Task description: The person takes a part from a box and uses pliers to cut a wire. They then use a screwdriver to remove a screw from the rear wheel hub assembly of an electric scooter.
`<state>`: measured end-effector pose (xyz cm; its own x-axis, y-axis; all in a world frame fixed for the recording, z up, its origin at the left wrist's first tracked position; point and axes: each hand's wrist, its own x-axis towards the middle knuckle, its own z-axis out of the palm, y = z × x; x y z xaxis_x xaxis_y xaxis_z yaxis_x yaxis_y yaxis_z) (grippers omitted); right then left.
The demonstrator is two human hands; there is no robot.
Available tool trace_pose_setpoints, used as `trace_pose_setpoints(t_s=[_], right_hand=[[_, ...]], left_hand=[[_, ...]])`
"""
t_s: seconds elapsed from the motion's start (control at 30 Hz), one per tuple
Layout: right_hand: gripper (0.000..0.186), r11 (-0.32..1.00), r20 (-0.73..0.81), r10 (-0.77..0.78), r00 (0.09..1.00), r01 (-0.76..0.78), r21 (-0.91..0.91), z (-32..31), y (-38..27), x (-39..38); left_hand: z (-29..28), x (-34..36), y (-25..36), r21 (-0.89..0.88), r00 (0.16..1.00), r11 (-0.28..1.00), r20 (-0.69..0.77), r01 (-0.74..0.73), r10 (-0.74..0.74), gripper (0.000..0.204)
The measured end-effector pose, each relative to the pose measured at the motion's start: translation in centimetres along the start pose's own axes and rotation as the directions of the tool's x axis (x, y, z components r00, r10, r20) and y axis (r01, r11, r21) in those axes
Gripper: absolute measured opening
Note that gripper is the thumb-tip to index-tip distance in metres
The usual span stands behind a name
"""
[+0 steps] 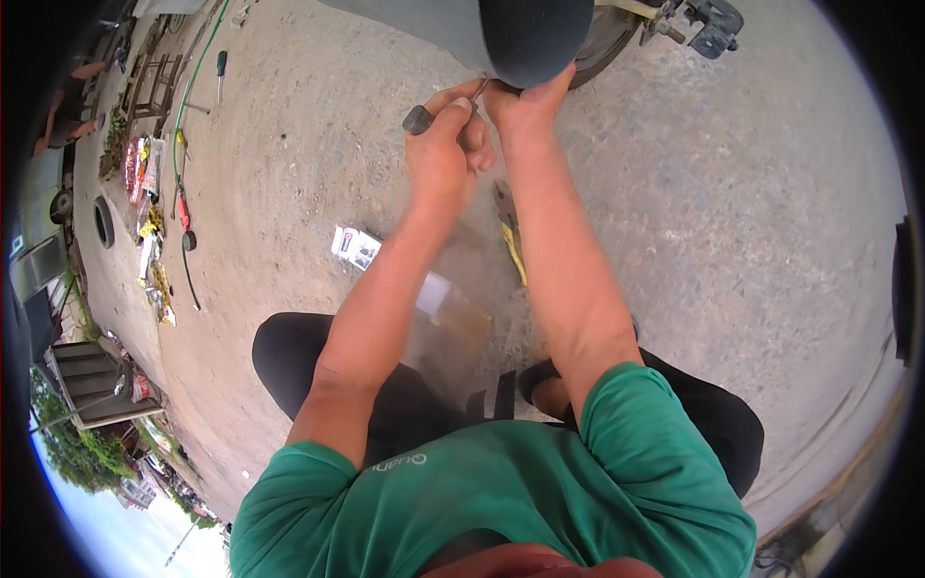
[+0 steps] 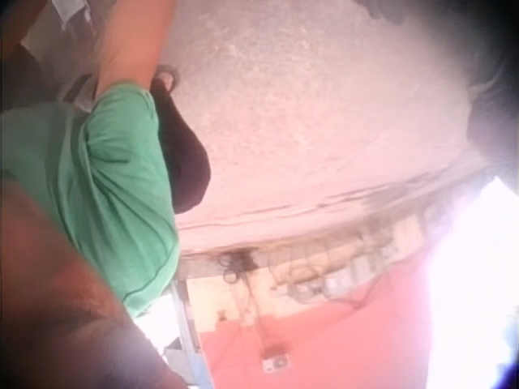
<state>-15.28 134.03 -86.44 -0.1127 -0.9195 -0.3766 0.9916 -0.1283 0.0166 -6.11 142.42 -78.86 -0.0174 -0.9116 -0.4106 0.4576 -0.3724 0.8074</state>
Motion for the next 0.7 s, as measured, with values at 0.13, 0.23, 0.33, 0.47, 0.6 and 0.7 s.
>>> trace_pose_setpoints(t_s=[0.13, 0.23, 0.33, 0.47, 0.6, 0.7], right_hand=[[0.062, 1.0, -0.009, -0.007, 1.0, 0.007, -0.02, 0.1, -0.3, -0.5], [0.061, 1.0, -0.076, 0.017, 0.997, -0.018, -0.008, 0.2, -0.4, -0.1], [0.06, 0.999, -0.104, 0.005, 0.995, -0.008, -0.033, -1.0, -0.7, 0.4], [0.058, 0.998, -0.212, 0.018, 0.977, -0.031, -0.06, -1.3, -1.2, 0.3], [0.057, 0.99, -0.202, 0.021, 0.979, -0.049, -0.132, 0.1, -0.1, -1.6], [0.062, 0.985, -0.258, 0.047, 0.965, -0.088, -0.148, -0.3, -1.0, -1.1]], left_hand=[[-0.1, -0.2, 0.0, 0.043, 1.0, 0.999, 0.016, -0.025, 0.025, 0.036], [0.2, -0.3, 0.4, 0.056, 0.999, 0.997, 0.024, -0.049, 0.047, 0.037], [0.3, -0.8, 0.1, 0.101, 0.999, 0.994, 0.008, -0.052, 0.052, 0.036], [0.6, -1.0, -0.2, 0.142, 0.997, 0.987, -0.011, -0.073, 0.075, 0.033], [-0.7, -1.6, -0.2, 0.17, 0.997, 0.984, -0.044, -0.058, 0.066, 0.032], [-0.2, -1.6, -0.3, 0.151, 0.998, 0.988, -0.054, -0.035, 0.044, 0.033]])
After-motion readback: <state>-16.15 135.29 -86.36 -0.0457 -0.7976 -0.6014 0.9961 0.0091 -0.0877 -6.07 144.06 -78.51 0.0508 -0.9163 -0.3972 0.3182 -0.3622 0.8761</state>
